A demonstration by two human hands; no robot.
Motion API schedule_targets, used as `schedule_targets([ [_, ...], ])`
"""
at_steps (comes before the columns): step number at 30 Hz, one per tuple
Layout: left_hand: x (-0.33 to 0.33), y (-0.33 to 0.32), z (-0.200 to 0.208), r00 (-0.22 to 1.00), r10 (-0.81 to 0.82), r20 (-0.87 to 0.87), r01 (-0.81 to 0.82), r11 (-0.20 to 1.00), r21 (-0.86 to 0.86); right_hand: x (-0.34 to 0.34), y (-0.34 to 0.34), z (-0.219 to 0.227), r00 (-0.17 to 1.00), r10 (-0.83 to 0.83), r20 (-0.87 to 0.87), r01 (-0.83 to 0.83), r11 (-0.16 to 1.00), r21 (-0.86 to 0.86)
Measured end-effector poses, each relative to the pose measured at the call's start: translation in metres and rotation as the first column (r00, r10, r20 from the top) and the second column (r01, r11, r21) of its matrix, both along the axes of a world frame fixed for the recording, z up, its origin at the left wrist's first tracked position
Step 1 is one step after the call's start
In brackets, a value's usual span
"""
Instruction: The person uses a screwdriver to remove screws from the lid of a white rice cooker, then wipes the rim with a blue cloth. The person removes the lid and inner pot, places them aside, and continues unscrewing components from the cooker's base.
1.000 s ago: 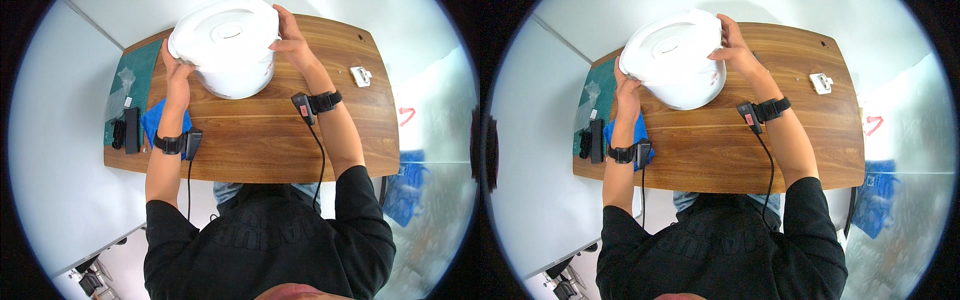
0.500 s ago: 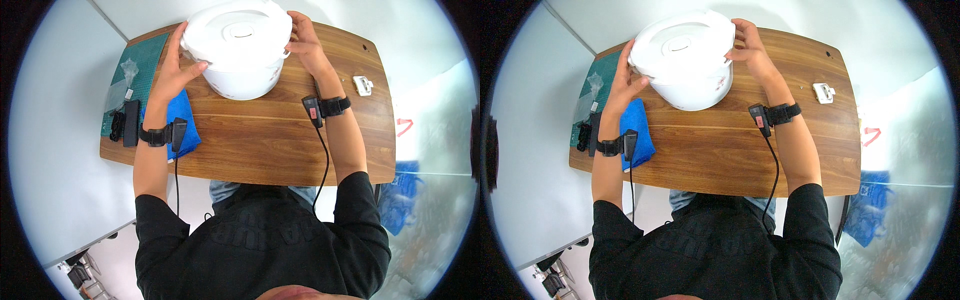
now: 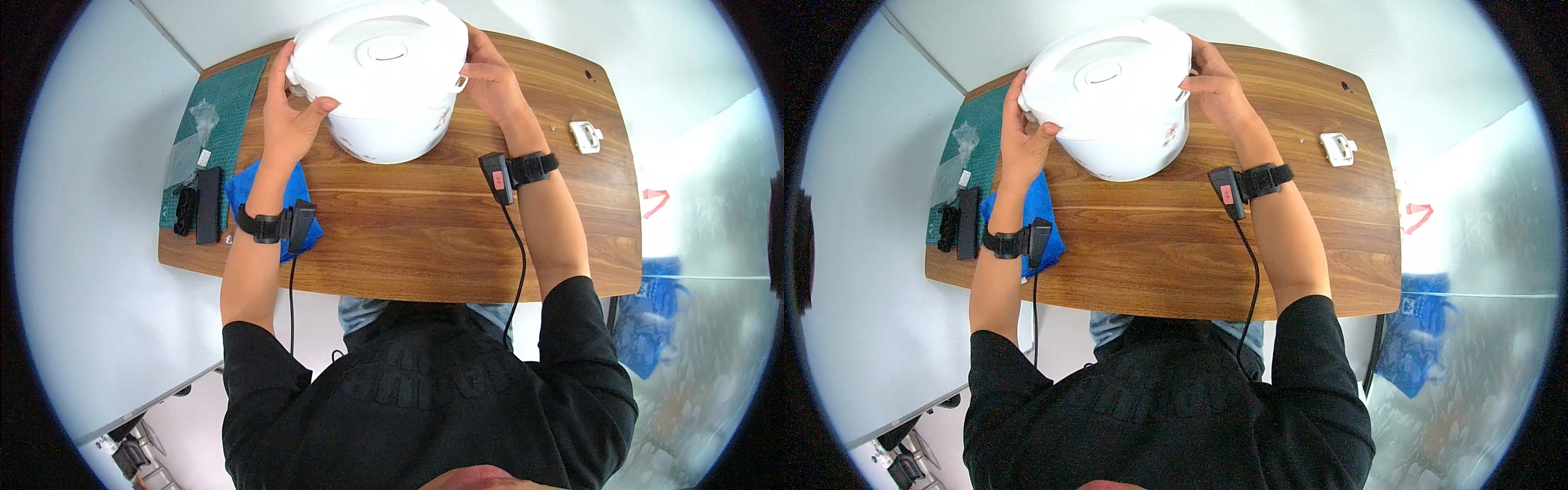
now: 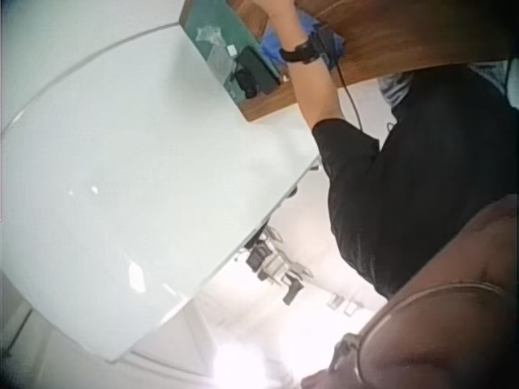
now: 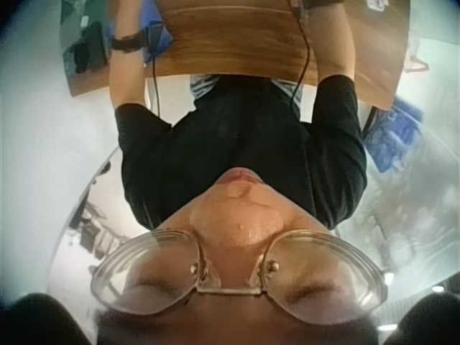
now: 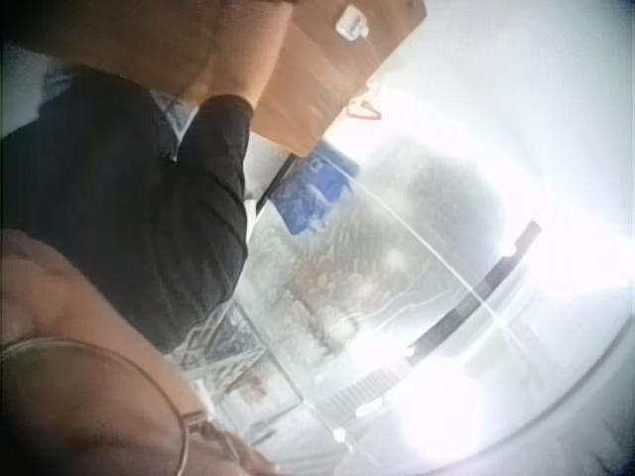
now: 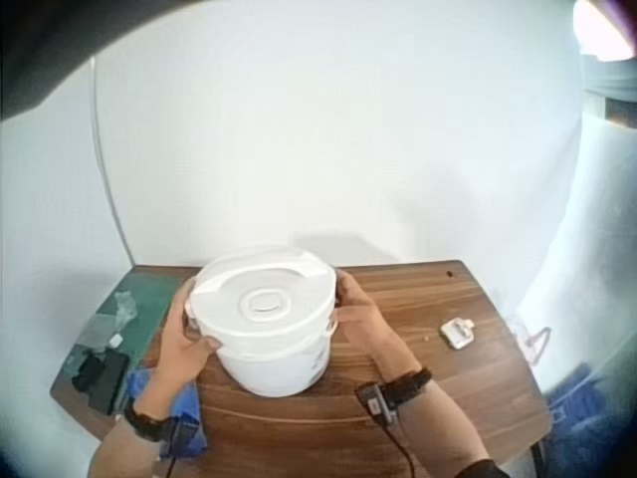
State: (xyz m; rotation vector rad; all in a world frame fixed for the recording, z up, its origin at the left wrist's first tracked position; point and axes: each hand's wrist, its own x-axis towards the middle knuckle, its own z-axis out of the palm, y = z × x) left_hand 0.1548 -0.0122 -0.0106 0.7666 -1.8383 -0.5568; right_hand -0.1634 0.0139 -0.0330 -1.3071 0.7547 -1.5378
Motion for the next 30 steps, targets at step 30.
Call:
schedule_targets([
  [30,0.018,-0.006,0.0,0.998,-0.038,-0.059,0.04,0.999,0.02,0.005,0.013,0.009,0.981,-0.151,-0.121,0.144,0.987,-0.069],
])
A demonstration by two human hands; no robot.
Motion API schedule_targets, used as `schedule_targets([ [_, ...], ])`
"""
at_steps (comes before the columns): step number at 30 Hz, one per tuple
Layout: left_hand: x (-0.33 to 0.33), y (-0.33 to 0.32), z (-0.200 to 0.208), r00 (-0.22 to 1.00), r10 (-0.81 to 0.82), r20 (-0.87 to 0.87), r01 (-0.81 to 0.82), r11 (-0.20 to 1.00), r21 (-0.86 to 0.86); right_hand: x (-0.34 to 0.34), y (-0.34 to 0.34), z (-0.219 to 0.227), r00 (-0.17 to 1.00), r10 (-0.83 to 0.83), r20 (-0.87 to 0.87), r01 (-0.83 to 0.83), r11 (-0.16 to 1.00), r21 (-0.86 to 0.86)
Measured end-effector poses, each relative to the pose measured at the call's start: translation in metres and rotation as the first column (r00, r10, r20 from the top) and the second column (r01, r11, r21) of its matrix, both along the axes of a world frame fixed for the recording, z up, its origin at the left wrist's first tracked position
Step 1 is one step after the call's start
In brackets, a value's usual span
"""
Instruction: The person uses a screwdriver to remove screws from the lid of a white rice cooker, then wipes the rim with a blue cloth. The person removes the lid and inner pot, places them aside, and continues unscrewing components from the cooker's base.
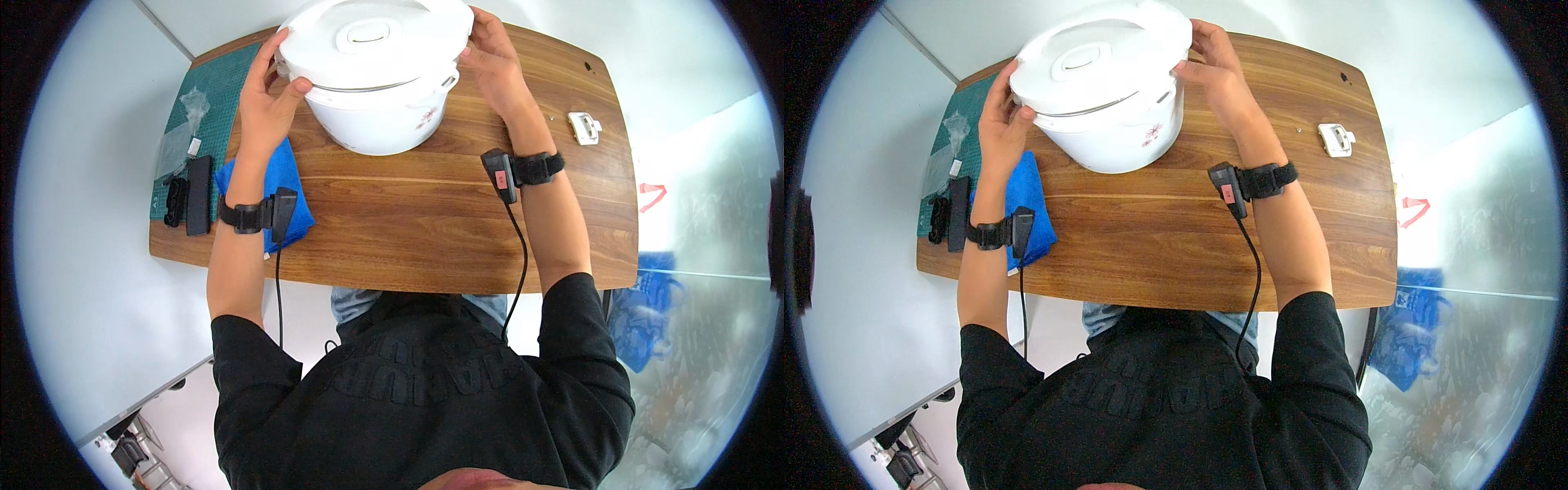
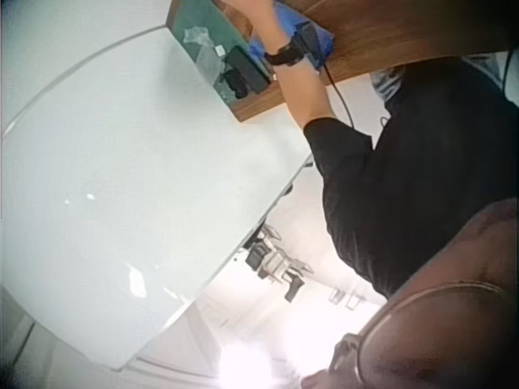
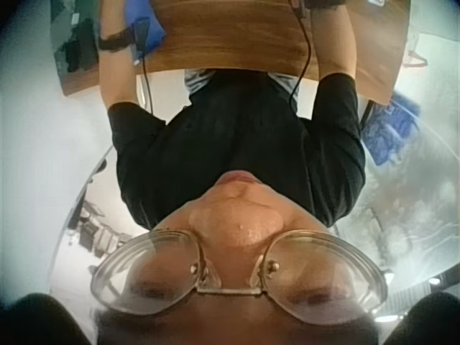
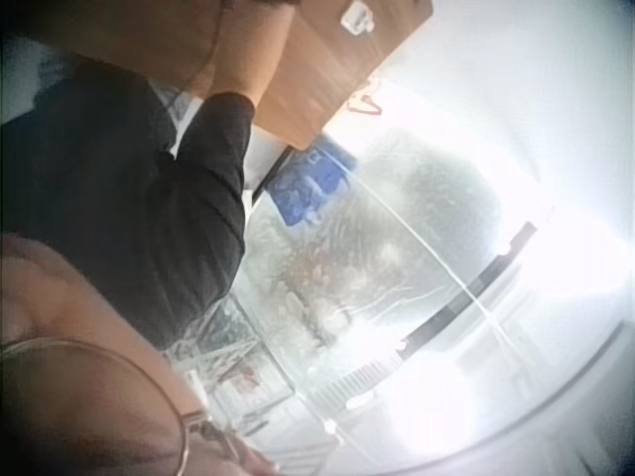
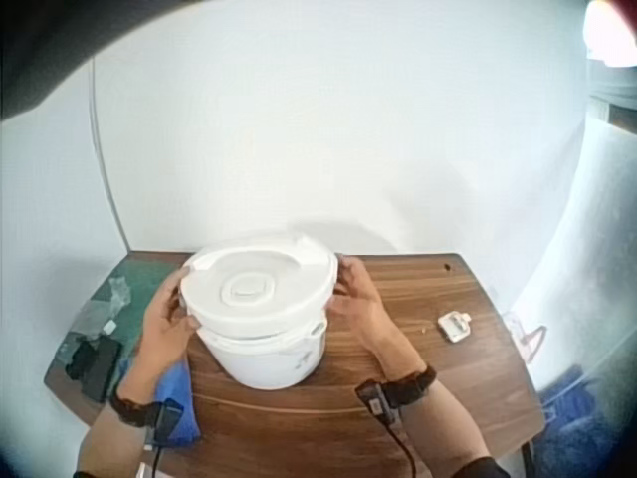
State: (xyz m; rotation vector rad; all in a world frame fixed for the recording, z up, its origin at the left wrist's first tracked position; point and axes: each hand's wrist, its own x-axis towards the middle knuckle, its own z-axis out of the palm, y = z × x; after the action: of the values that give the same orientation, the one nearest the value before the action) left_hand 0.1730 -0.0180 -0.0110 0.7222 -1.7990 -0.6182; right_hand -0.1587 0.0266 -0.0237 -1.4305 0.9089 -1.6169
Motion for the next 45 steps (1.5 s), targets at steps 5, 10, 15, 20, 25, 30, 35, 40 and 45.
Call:
schedule_targets([
  [5,0.001,-0.002,0.003,1.0,0.012,0.001,-0.012,1.0,-0.011,-0.001,-0.001,0.003,0.99,-0.069,-0.124,0.065,0.997,-0.031],
  [10,0.0,-0.004,0.009,1.0,0.022,0.006,-0.021,0.999,-0.029,-0.007,-0.006,0.004,0.948,-0.178,-0.263,0.148,0.98,-0.13],
  [15,0.005,-0.004,0.026,0.998,-0.058,-0.022,0.058,0.998,-0.021,-0.005,0.008,0.037,0.983,0.183,-0.009,-0.183,0.974,-0.133],
  [20,0.021,-0.001,0.039,0.994,-0.105,-0.027,0.104,0.993,-0.058,0.002,0.029,0.066,0.984,0.12,-0.131,-0.135,0.984,-0.115],
  [25,0.074,0.026,0.046,0.972,-0.158,-0.172,0.173,0.982,0.074,0.052,0.049,0.105,0.963,0.076,-0.257,-0.117,0.982,-0.15],
  [30,0.122,0.068,0.053,0.994,-0.109,-0.003,0.109,0.994,0.022,0.111,0.056,0.127,0.821,-0.115,-0.56,-0.007,0.978,-0.211],
  [35,0.182,0.099,0.032,0.999,0.015,-0.037,-0.007,0.98,0.2,0.176,0.041,0.093,0.88,0.176,-0.441,-0.287,0.937,-0.199],
  [40,0.216,0.109,0.001,0.996,0.064,0.062,-0.083,0.925,0.371,0.225,0.042,0.052,0.923,0.384,-0.011,-0.376,0.911,0.17],
  [45,0.207,0.097,-0.019,0.992,0.122,-0.017,-0.093,0.838,0.538,0.242,0.02,0.04,0.923,0.358,0.141,-0.382,0.9,0.211],
])
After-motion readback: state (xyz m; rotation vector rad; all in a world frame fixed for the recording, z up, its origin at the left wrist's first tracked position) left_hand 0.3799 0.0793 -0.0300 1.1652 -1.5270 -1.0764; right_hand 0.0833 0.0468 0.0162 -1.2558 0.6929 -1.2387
